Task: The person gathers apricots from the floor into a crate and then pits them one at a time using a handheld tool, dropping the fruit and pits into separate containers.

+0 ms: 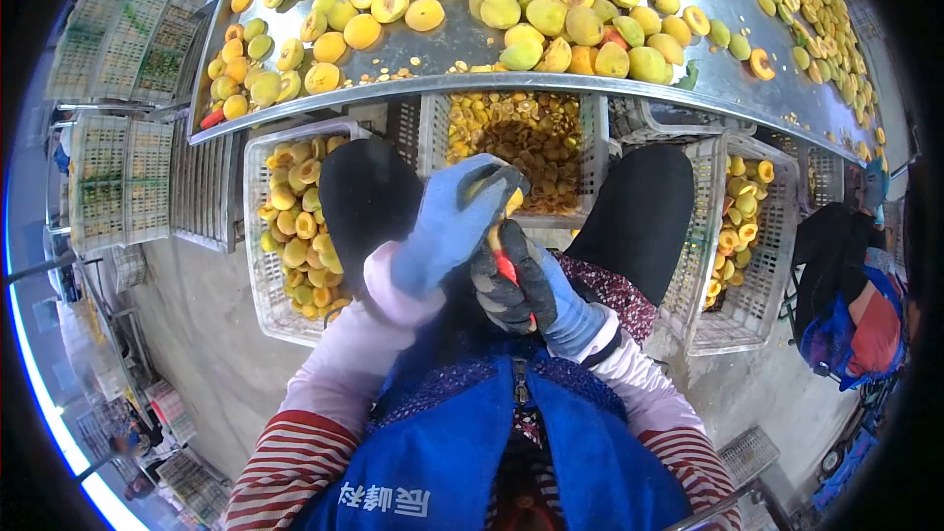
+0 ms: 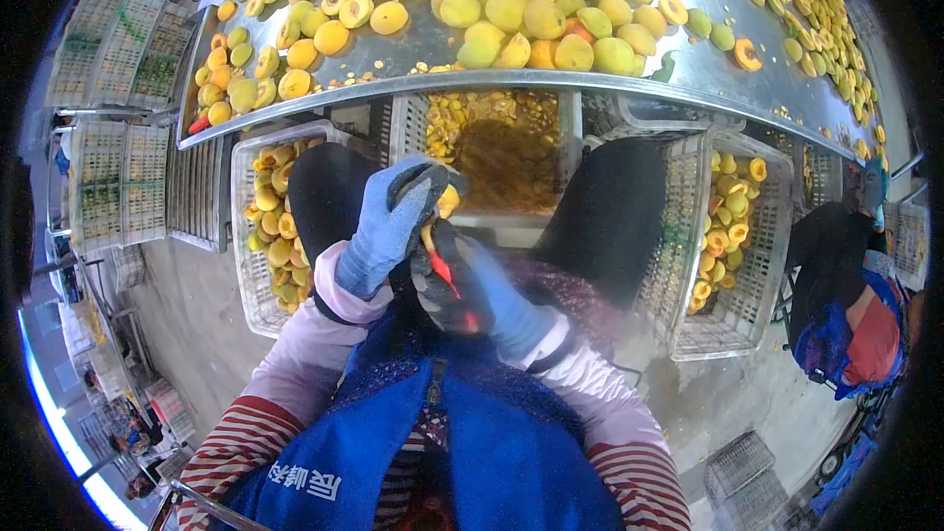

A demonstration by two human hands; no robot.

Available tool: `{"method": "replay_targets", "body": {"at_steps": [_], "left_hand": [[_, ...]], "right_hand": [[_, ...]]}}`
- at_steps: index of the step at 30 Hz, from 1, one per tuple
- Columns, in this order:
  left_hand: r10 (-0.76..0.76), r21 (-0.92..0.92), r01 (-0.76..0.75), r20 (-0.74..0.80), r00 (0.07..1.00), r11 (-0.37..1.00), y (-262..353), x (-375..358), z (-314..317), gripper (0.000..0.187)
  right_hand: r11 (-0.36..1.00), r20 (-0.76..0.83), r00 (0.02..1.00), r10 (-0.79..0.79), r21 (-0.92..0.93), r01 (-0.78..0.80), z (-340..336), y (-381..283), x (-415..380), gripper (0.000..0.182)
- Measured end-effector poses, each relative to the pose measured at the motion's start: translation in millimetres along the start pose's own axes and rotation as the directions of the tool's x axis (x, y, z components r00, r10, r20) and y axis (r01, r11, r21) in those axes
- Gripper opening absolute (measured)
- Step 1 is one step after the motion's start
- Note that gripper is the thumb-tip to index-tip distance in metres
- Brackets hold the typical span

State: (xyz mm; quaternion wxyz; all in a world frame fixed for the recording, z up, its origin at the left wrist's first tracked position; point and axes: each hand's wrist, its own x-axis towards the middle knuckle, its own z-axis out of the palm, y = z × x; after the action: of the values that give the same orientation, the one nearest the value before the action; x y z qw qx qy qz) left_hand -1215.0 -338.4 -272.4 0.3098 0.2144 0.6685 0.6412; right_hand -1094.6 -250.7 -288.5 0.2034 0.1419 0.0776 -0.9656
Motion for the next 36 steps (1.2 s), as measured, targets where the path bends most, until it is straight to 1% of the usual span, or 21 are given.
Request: {"method": "replay_targets", "body": {"at_steps": [2, 6, 7, 10, 11, 12, 14, 15, 16, 17, 18, 19, 20, 21, 22, 23, 25, 29, 31, 34, 36], "left_hand": [[0.017, 0.043, -0.018, 0.022, 1.000, 0.999, -1.5, -0.4, 0.4, 0.012], [-0.082, -0.249, 0.083, 0.013, 0.997, 0.965, -6.9, 1.6, 5.3, 0.021], [-0.012, -0.179, 0.002, -0.056, 0.998, 0.984, 2.9, -1.6, 11.0, 0.026], [-0.309, -0.849, 0.258, 0.118, 0.944, 0.461, -17.6, 0.9, 5.8, 0.028], [-0.379, -0.761, 0.149, -0.135, 0.916, 0.632, -20.7, -2.8, 9.2, 0.027], [-0.362, -0.673, 0.151, -0.183, 0.914, 0.724, -36.6, -10.4, -3.1, 0.026], [-0.282, -0.541, 0.055, -0.346, 0.895, 0.839, -2.6, -24.9, -21.1, 0.031], [0.076, -0.103, -0.151, -0.520, 0.851, 0.983, -23.7, -30.9, -49.0, 0.030], [-0.174, -0.510, -0.309, -0.696, 0.697, 0.803, -1.5, -38.2, -64.1, 0.022], [0.104, 0.007, -0.136, -0.681, 0.725, 0.991, 3.8, -43.7, -108.5, 0.024], [0.325, 0.546, 0.018, -0.525, 0.787, 0.837, 5.9, -48.2, -154.4, 0.027], [0.241, 0.827, 0.304, -0.454, 0.858, 0.473, 3.3, -52.4, -182.1, 0.028], [0.124, 0.893, 0.447, -0.438, 0.890, -0.049, 2.4, -48.5, -197.7, 0.031], [0.194, 0.890, 0.441, -0.456, 0.869, 0.113, 17.0, -24.3, -182.7, 0.032], [0.388, 0.900, 0.135, -0.309, 0.869, 0.414, 26.0, 4.4, -166.3, 0.030], [0.250, 0.669, 0.083, -0.387, 0.888, 0.739, 40.6, 71.0, -123.0, 0.030], [0.318, 0.942, 0.072, -0.182, 0.930, 0.328, 22.6, 149.2, -118.1, 0.038], [0.192, 0.994, 0.058, -0.074, 0.979, 0.089, -23.7, 240.4, -124.2, 0.045], [0.050, 0.999, -0.026, 0.024, 0.998, 0.041, -25.3, 245.5, -119.8, 0.045], [0.084, 0.606, -0.185, 0.191, 0.978, 0.774, -14.6, 213.3, -107.3, 0.047], [-0.184, 0.120, 0.169, 0.132, 0.974, 0.978, 25.8, 155.6, -75.9, 0.048]], "right_hand": [[0.955, 0.284, 0.951, 0.123, 0.226, -0.190, -21.7, 0.2, 3.1, 0.047], [0.884, 0.368, 0.921, 0.128, 0.378, -0.274, -17.8, 1.3, 5.2, 0.051], [0.890, 0.332, 0.935, 0.125, 0.379, -0.254, -15.3, 0.9, 3.9, 0.050], [0.904, 0.439, 0.898, 0.016, 0.377, -0.200, -21.0, 1.1, 11.0, 0.049], [0.896, 0.483, 0.871, -0.086, 0.420, -0.144, -20.0, -7.1, 13.1, 0.047], [0.887, 0.505, 0.853, -0.133, 0.444, -0.124, -22.0, -16.9, 15.8, 0.045], [0.878, 0.244, 0.964, -0.102, 0.477, -0.028, -38.2, -20.1, 18.9, 0.045], [0.881, 0.142, 0.988, -0.059, 0.473, -0.016, -34.5, -14.5, 15.1, 0.045], [0.891, 0.045, 0.999, -0.014, 0.455, -0.008, -26.9, -10.2, 9.0, 0.046], [0.904, -0.046, 0.999, 0.023, 0.427, -0.001, -20.9, -10.8, 6.0, 0.046], [0.927, 0.083, 0.996, 0.039, 0.368, -0.068, -18.4, -11.9, 3.7, 0.047], [0.949, 0.017, 0.998, 0.063, 0.309, -0.065, -22.0, -11.4, 2.0, 0.047], [0.966, -0.053, 0.996, 0.078, 0.251, -0.062, -29.7, -11.4, 4.4, 0.048], [0.956, 0.071, 0.994, 0.078, 0.277, -0.095, -38.3, -12.2, 10.8, 0.041], [0.945, 0.191, 0.978, 0.078, 0.298, -0.134, -45.0, -13.5, 16.9, 0.035], [0.970, 0.120, 0.990, 0.071, 0.221, -0.096, -46.9, -17.6, 22.2, 0.036], [0.960, 0.114, 0.991, 0.071, 0.260, -0.098, -53.5, -19.8, 26.0, 0.040], [0.983, 0.034, 0.997, 0.072, 0.164, -0.077, -65.9, -32.6, 31.2, 0.042], [0.994, -0.179, 0.982, 0.056, 0.106, -0.037, -58.0, -38.5, 29.1, 0.040], [0.992, -0.326, 0.937, -0.127, -0.067, 0.112, -34.1, -54.9, 27.5, 0.032], [0.929, -0.398, 0.859, -0.322, -0.309, 0.205, -25.3, -59.2, 27.0, 0.029]]}}
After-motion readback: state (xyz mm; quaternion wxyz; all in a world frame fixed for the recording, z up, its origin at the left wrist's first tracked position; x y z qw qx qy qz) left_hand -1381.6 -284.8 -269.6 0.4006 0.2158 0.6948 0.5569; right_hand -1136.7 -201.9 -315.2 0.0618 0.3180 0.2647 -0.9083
